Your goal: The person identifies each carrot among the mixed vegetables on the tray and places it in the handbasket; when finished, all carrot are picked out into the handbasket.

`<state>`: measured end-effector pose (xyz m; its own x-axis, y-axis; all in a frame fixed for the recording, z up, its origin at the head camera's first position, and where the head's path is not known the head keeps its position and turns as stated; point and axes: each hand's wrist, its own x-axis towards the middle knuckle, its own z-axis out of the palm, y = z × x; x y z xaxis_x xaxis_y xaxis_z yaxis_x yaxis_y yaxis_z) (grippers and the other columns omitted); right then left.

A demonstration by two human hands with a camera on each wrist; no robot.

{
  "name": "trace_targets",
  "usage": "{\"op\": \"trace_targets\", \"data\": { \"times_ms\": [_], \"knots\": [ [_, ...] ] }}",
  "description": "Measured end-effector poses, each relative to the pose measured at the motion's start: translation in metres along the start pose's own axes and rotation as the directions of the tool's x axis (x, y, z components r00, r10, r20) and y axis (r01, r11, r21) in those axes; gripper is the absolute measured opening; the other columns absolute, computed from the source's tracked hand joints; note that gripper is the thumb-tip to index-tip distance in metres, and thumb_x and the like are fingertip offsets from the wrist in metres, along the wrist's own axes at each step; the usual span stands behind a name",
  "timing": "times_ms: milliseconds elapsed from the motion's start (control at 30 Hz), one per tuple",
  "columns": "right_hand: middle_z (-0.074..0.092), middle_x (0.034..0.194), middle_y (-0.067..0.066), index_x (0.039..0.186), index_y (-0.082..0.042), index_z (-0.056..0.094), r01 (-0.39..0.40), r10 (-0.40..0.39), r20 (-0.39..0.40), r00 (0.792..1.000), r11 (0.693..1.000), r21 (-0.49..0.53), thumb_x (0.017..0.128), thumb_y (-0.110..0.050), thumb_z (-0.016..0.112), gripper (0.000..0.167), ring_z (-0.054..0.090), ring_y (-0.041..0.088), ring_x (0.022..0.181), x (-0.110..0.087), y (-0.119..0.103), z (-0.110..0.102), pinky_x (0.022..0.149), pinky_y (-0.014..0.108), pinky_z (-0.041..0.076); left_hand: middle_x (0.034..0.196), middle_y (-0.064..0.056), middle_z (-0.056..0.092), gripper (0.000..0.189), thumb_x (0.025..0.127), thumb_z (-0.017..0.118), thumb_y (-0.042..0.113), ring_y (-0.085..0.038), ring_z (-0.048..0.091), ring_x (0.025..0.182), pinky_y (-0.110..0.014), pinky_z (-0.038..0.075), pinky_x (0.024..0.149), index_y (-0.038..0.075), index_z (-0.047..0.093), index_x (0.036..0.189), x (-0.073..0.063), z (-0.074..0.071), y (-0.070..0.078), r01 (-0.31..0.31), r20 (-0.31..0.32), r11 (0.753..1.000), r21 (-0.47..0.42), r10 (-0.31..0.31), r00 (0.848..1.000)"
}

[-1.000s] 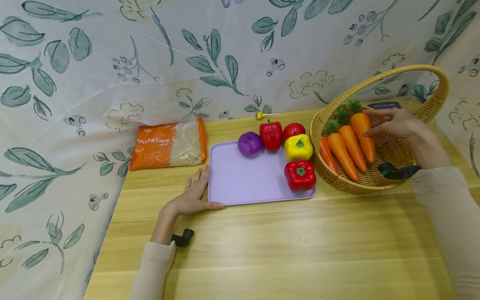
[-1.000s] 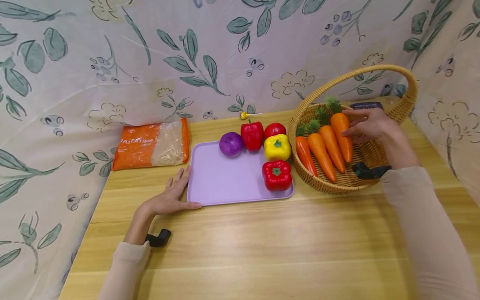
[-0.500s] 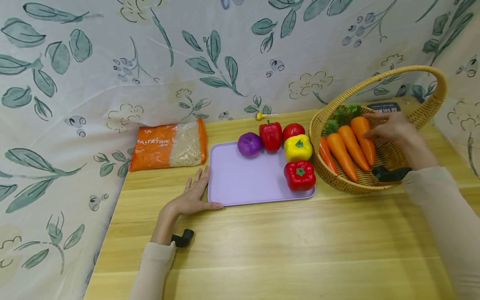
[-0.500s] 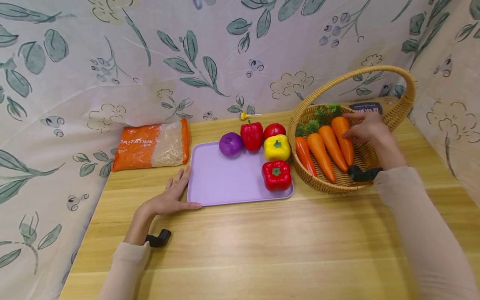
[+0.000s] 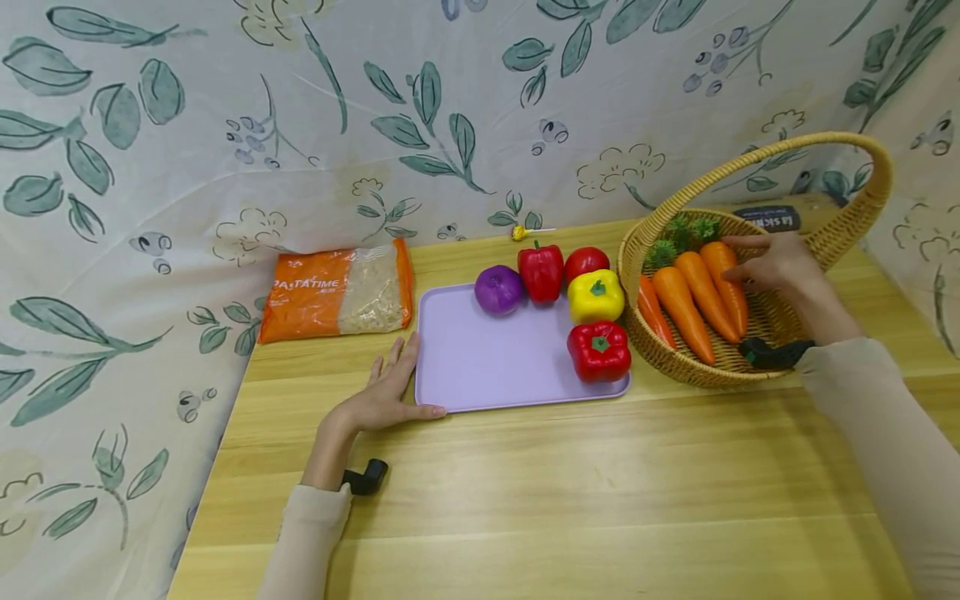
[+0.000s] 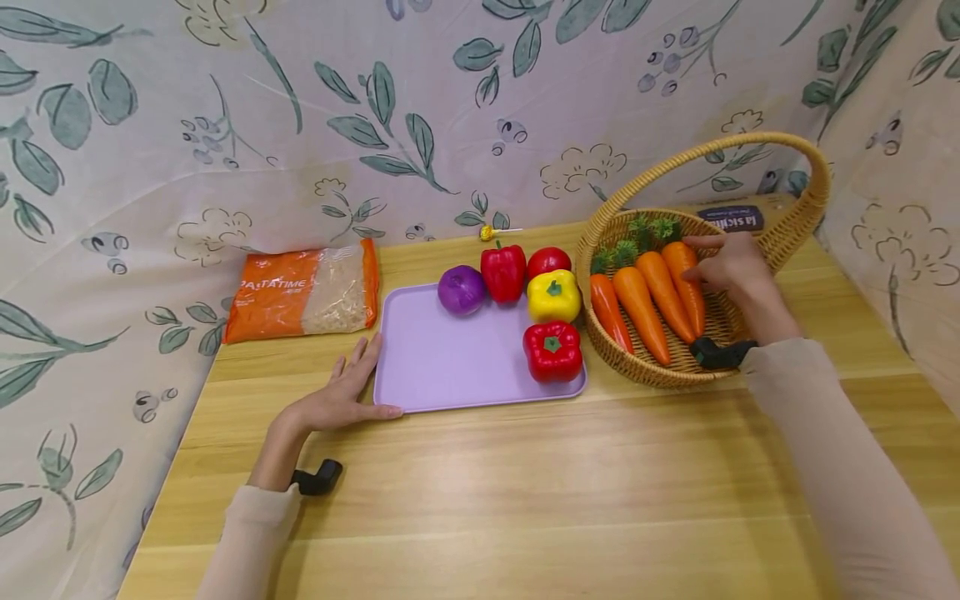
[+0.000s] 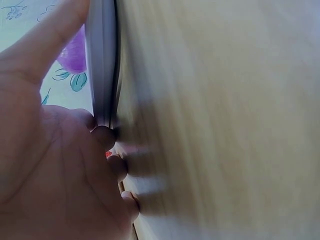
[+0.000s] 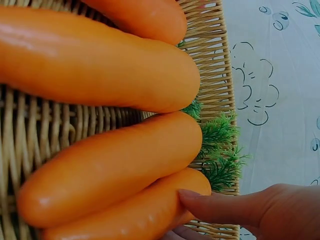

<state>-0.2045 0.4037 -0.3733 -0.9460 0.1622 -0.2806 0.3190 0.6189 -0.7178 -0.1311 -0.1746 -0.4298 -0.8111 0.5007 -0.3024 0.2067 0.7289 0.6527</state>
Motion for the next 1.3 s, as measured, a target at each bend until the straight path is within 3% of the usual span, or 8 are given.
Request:
{"op": "trace_targets", "data": {
  "times_ms": [100, 300, 533, 900, 967, 1067, 1167, 1300],
  "knots": [
    [0.076, 0.099, 0.020, 0.150, 0.005, 0.047, 0.011, -0.011, -0.038, 0.999, 1.000, 0.000, 0.094, -0.008, 0.073, 0.063, 0.068, 0.006, 0.062, 0.000, 0.000, 0.002, 0.063, 0.033, 0.063, 0.173, -0.010, -0.019, 0.127, 0.089, 0.078, 0.051, -0.031, -0.022, 0.160, -0.062, -0.019, 0.126, 0.007, -0.015, 0.164, 0.000, 0.000, 0.001, 0.008, 0.005, 1.000, 0.007, -0.008, 1.000],
    [0.035, 0.155, 0.042, 0.154, 0.004, 0.042, -0.010, 0.010, -0.011, 1.000, 1.000, 0.015, 0.098, -0.009, 0.069, 0.064, 0.062, -0.002, 0.062, -0.001, 0.001, 0.003, 0.064, 0.027, 0.062, 0.173, -0.011, -0.019, 0.127, 0.089, 0.078, 0.051, -0.032, -0.022, 0.160, -0.062, -0.019, 0.126, 0.006, -0.014, 0.164, 0.001, 0.000, -0.001, 0.007, 0.009, 1.000, -0.001, -0.007, 1.000],
    [0.058, 0.135, 0.041, 0.150, 0.006, 0.047, 0.023, -0.023, -0.043, 0.999, 1.000, 0.001, 0.096, -0.006, 0.071, 0.061, 0.067, 0.004, 0.061, 0.000, 0.001, 0.005, 0.064, 0.033, 0.064, 0.174, -0.007, -0.020, 0.129, 0.088, 0.076, 0.057, -0.027, -0.023, 0.160, -0.059, -0.019, 0.127, 0.010, -0.016, 0.164, 0.001, 0.002, -0.003, 0.016, 0.006, 1.000, 0.018, -0.017, 1.000],
    [0.032, 0.158, 0.041, 0.155, 0.003, 0.040, -0.029, 0.029, 0.001, 1.000, 0.998, 0.048, 0.098, -0.005, 0.067, 0.063, 0.064, -0.003, 0.061, 0.002, 0.000, 0.004, 0.066, 0.029, 0.064, 0.174, -0.011, -0.018, 0.126, 0.090, 0.078, 0.049, -0.032, -0.021, 0.161, -0.062, -0.017, 0.126, 0.006, -0.014, 0.164, -0.001, -0.001, 0.001, 0.012, 0.002, 1.000, 0.003, -0.012, 1.000],
    [0.047, 0.150, 0.037, 0.155, 0.003, 0.041, -0.024, 0.024, -0.003, 1.000, 0.999, 0.040, 0.098, -0.005, 0.066, 0.062, 0.064, -0.004, 0.061, 0.003, -0.001, 0.004, 0.066, 0.030, 0.064, 0.174, -0.010, -0.018, 0.126, 0.089, 0.078, 0.050, -0.032, -0.021, 0.161, -0.062, -0.018, 0.126, 0.006, -0.014, 0.164, -0.001, -0.001, 0.001, 0.013, 0.002, 1.000, 0.002, -0.013, 1.000],
    [0.077, 0.110, 0.017, 0.154, 0.003, 0.042, -0.018, 0.018, 0.002, 1.000, 1.000, 0.026, 0.099, -0.006, 0.066, 0.061, 0.065, -0.002, 0.062, 0.003, -0.001, 0.002, 0.067, 0.033, 0.065, 0.173, -0.011, -0.018, 0.127, 0.089, 0.079, 0.049, -0.032, -0.022, 0.161, -0.061, -0.018, 0.126, 0.006, -0.014, 0.164, -0.001, -0.001, 0.000, 0.013, 0.005, 1.000, -0.001, -0.013, 1.000],
    [0.076, 0.117, 0.016, 0.156, 0.004, 0.037, -0.008, 0.008, 0.060, 0.998, 1.000, 0.001, 0.101, -0.012, 0.066, 0.064, 0.064, -0.006, 0.064, 0.004, -0.001, -0.003, 0.071, 0.033, 0.065, 0.173, -0.011, -0.019, 0.127, 0.090, 0.078, 0.050, -0.032, -0.022, 0.160, -0.061, -0.019, 0.126, 0.006, -0.015, 0.164, -0.002, -0.002, 0.001, 0.014, 0.009, 1.000, -0.006, -0.014, 1.000],
    [0.001, 0.169, 0.033, 0.162, 0.000, 0.022, 0.009, 0.002, 0.177, 0.984, 0.998, -0.059, 0.105, -0.025, 0.062, 0.074, 0.057, -0.014, 0.072, 0.003, -0.001, -0.013, 0.079, 0.030, 0.064, 0.173, -0.010, -0.020, 0.126, 0.090, 0.077, 0.051, -0.031, -0.022, 0.160, -0.061, -0.018, 0.126, 0.007, -0.016, 0.164, -0.001, -0.002, 0.002, 0.015, 0.015, 1.000, 0.000, -0.015, 1.000]
  ]
}}
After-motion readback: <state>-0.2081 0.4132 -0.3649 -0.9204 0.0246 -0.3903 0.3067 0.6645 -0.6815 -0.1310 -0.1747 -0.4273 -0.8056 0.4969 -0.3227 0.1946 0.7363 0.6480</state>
